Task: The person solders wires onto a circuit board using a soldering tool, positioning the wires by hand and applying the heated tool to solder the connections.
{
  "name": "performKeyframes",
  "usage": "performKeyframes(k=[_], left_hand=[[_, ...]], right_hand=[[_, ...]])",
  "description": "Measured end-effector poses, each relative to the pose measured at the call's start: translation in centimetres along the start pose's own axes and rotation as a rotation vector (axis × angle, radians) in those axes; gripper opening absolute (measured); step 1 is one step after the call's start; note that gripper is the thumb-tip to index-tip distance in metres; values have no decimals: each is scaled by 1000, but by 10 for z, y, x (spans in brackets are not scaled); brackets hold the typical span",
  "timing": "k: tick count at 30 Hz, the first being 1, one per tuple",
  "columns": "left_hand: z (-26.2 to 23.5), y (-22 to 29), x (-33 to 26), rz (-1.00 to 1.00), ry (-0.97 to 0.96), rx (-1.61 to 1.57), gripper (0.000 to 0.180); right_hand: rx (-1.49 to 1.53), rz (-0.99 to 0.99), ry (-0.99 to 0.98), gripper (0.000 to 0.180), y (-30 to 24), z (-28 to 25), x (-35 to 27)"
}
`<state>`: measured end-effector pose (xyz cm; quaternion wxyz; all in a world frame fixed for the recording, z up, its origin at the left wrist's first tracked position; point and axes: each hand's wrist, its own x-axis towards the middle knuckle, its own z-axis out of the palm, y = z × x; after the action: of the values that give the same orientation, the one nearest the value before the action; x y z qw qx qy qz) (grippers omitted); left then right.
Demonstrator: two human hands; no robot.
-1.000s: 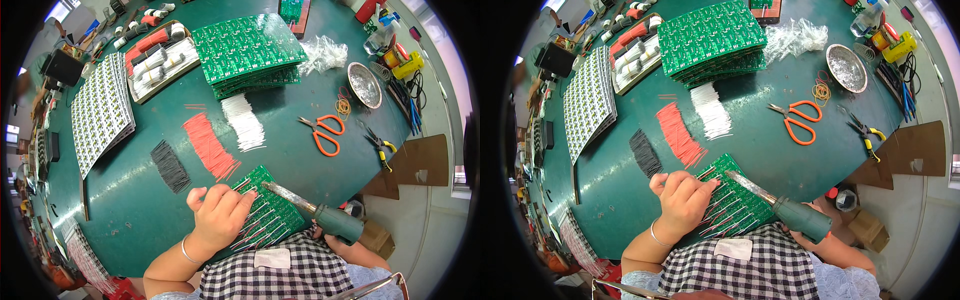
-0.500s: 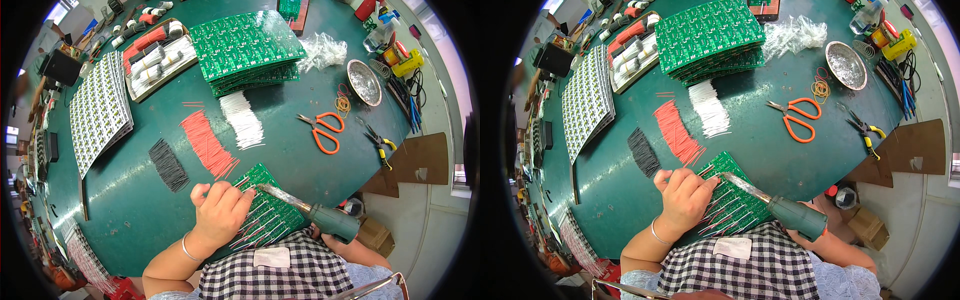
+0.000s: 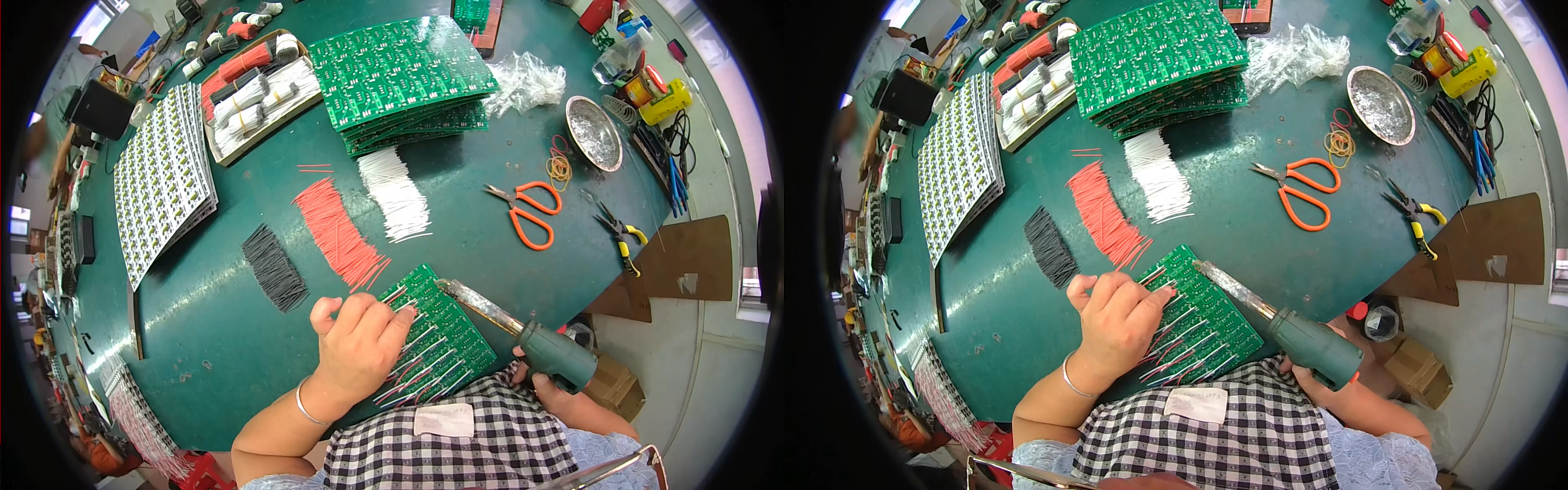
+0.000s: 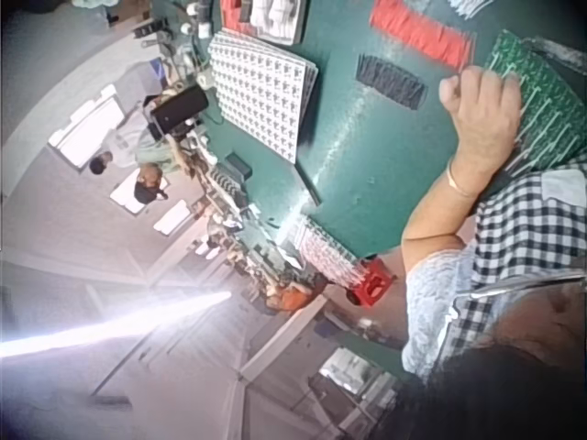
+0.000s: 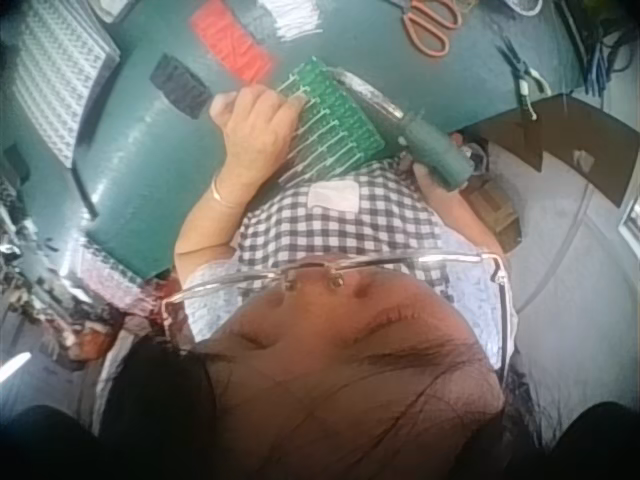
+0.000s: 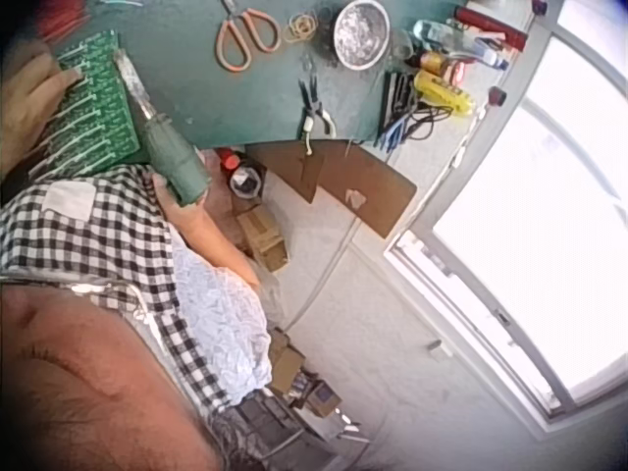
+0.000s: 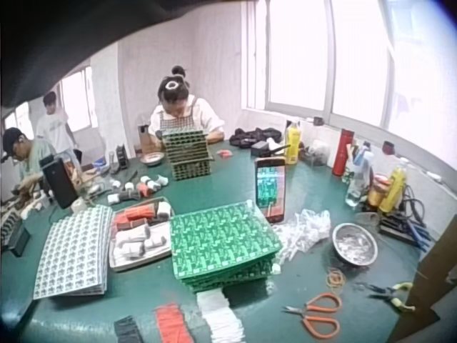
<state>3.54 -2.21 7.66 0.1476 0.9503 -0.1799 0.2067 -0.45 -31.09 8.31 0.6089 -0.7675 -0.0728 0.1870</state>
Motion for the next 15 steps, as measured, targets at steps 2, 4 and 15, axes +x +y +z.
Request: performKeyframes(k=[2,4,15], left_hand=[[1,0,0,3,4,-2,10],[1,0,-1,6,9,-3,10],[2,0,1,9,18,-2,11]], right_hand=[[-9,-33,-39,20,0,-3,2],[-18,-66,-79,21,0,-4,3],[-171,-168,-76,25,4,-1,8]])
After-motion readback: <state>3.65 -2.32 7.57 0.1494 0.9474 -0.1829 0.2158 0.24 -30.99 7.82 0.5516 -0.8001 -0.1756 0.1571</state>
